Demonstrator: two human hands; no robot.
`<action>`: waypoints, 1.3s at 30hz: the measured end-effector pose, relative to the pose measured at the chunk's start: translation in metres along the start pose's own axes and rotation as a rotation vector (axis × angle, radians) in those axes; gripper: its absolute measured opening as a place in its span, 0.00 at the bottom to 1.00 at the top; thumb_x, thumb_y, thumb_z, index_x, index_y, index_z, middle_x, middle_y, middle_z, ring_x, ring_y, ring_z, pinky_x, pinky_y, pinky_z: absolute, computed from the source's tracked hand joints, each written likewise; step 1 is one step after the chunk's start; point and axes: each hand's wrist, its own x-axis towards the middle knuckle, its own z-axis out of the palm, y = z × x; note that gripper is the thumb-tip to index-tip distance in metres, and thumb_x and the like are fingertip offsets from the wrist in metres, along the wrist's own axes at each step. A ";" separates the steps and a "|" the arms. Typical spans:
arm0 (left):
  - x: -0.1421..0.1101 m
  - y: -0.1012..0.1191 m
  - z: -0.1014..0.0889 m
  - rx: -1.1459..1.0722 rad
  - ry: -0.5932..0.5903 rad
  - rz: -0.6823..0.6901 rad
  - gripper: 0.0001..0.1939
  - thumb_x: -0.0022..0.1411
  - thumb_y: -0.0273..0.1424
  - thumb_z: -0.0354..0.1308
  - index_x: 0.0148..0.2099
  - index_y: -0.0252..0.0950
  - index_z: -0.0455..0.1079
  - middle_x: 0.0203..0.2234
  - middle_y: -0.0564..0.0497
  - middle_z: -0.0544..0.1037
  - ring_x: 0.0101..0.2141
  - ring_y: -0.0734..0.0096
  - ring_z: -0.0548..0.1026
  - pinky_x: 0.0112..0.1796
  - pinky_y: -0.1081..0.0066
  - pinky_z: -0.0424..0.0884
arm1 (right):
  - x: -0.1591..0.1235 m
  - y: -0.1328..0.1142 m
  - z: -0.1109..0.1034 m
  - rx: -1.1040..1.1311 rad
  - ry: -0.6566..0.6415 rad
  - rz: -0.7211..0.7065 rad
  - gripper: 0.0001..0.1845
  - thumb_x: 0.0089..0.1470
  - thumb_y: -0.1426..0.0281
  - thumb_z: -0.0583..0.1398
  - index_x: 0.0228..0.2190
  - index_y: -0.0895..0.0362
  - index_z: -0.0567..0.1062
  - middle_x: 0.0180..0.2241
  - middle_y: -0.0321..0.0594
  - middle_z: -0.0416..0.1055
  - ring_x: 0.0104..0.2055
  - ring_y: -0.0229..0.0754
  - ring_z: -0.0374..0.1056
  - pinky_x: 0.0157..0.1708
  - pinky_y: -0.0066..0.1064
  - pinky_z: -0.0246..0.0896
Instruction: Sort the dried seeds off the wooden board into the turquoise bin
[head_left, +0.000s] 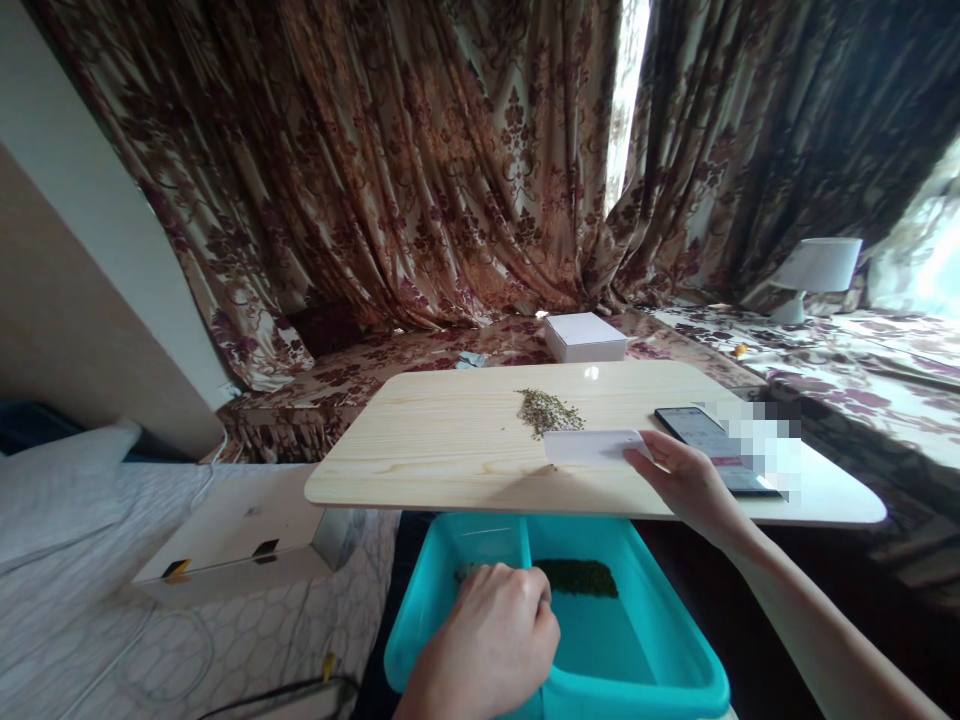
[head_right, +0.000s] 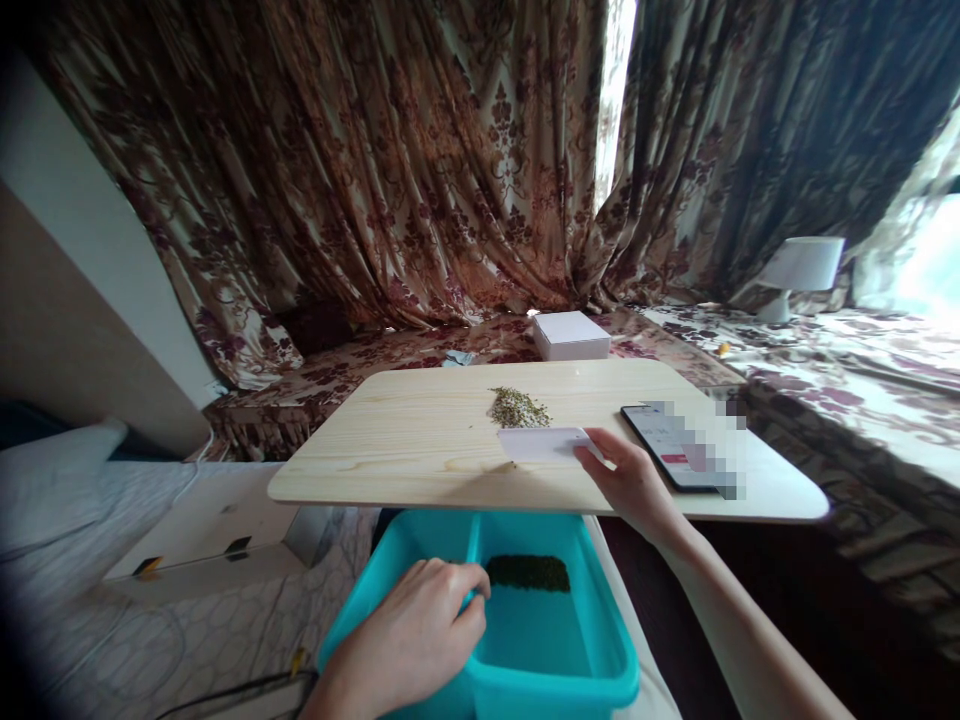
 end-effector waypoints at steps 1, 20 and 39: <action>0.000 0.000 0.000 -0.004 0.000 0.000 0.18 0.63 0.30 0.43 0.46 0.38 0.74 0.41 0.45 0.77 0.45 0.55 0.72 0.48 0.60 0.64 | -0.001 0.000 -0.002 0.012 0.004 0.007 0.23 0.51 0.49 0.61 0.37 0.54 0.79 0.36 0.43 0.81 0.38 0.48 0.76 0.39 0.36 0.72; -0.001 -0.001 0.002 -0.016 0.008 -0.044 0.17 0.64 0.28 0.44 0.46 0.39 0.74 0.43 0.45 0.76 0.47 0.57 0.71 0.50 0.62 0.63 | -0.009 -0.001 -0.006 0.079 0.053 0.047 0.24 0.49 0.48 0.61 0.36 0.55 0.79 0.36 0.45 0.81 0.40 0.51 0.76 0.42 0.40 0.73; -0.007 -0.008 -0.004 -0.050 0.022 -0.057 0.18 0.63 0.31 0.44 0.46 0.40 0.74 0.42 0.47 0.77 0.46 0.58 0.71 0.48 0.65 0.63 | -0.016 -0.018 -0.007 0.150 0.021 0.066 0.19 0.47 0.50 0.64 0.29 0.54 0.78 0.31 0.42 0.79 0.35 0.48 0.75 0.36 0.37 0.72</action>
